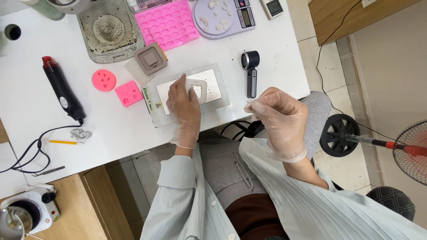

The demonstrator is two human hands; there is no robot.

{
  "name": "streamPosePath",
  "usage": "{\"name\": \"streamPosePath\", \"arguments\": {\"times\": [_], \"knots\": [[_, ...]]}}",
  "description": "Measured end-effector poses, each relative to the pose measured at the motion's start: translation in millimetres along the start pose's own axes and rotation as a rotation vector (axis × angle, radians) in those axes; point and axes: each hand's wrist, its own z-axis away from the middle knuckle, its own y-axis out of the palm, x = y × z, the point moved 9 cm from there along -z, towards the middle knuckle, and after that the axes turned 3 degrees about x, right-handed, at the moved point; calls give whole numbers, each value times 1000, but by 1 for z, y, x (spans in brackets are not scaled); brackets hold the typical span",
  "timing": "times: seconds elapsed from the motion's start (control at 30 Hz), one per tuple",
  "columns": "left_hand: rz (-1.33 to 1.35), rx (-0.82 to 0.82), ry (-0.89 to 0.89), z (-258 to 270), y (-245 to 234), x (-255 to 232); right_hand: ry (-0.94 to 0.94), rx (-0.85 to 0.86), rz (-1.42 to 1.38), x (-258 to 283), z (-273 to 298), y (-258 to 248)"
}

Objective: Preparing candle wicks by threading them through metal bases and dipping them in molten wax.

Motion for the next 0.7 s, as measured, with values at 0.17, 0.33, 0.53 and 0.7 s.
{"name": "streamPosePath", "arguments": {"times": [0.17, 0.33, 0.53, 0.7], "knots": [[-69, -76, 93, 6, -23, -25, 37, 9, 15, -7, 1, 3], [857, 152, -84, 22, -62, -86, 62, 28, 81, -15, -2, 7], [1406, 350, -185, 43, -77, -137, 174, 79, 20, -44, -1, 11], [1399, 276, -190, 39, -75, -127, 250, 99, 11, -50, -2, 15]]}}
